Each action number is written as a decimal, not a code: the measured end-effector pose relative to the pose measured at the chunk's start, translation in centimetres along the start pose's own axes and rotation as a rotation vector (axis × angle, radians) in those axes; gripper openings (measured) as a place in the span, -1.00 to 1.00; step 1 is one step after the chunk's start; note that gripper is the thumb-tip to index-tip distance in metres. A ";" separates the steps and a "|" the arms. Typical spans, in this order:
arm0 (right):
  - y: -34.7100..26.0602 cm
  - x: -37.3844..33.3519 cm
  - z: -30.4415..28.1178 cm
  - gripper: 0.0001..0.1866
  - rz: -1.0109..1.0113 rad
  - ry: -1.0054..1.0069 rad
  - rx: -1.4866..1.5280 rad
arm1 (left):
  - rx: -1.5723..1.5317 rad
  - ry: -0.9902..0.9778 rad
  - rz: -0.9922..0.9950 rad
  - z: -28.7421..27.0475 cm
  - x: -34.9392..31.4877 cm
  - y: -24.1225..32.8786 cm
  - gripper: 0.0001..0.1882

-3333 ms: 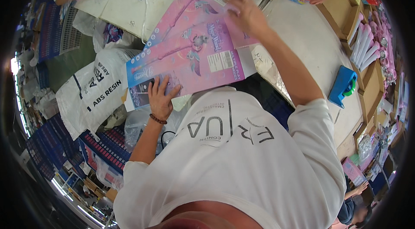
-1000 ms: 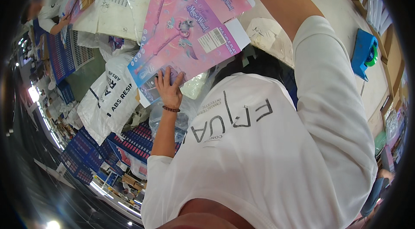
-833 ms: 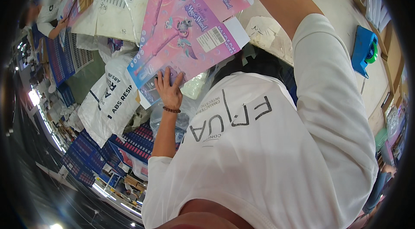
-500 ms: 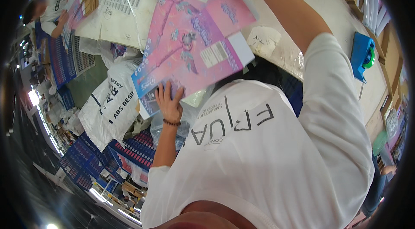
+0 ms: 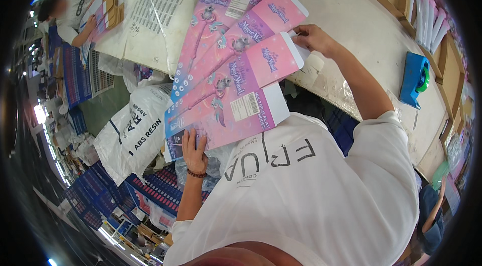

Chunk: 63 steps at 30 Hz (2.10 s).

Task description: The person assembles pink magic wands by inserting them into pink and blue boxes. They fold the box flaps, place the wand inside, and close the box. The process is repeated for multiple units on a cluttered workbench.

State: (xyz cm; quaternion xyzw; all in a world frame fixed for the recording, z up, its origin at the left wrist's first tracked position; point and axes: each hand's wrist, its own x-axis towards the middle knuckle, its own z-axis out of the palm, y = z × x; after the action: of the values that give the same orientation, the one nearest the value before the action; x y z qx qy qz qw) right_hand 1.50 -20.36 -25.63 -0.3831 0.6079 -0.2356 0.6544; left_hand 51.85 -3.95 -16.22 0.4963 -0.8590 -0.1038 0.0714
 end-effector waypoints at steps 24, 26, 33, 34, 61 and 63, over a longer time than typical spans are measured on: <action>0.7 0.9 5.9 -0.39 -0.022 0.125 1.039 | 0.043 0.272 -0.209 -1.0 7.1 0.1 -0.43; 2.3 -0.5 8.7 -0.38 0.089 0.009 0.987 | 0.055 0.161 -0.189 0.8 8.4 1.8 -0.39; 4.5 -6.2 14.4 -0.22 0.079 -0.440 0.753 | 0.051 -0.078 0.015 4.3 10.4 7.3 -0.47; 4.3 -6.5 14.4 -0.19 0.088 -0.495 0.737 | 0.052 -0.091 0.054 4.4 10.6 7.7 -0.49; 14.2 -19.7 0.9 -0.52 0.525 0.809 -0.125 | -0.303 -0.073 -0.443 7.7 31.7 -12.2 -0.27; 11.0 -16.9 1.2 -0.55 0.209 0.811 -0.168 | -0.323 -0.115 -0.471 7.9 31.2 -13.6 -0.37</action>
State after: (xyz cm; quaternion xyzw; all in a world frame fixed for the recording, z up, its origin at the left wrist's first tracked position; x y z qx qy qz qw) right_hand -1.58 -0.49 -23.97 -0.2478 0.8686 -0.2492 0.3494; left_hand 45.91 -36.77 -26.60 0.6576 -0.6951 -0.2808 0.0747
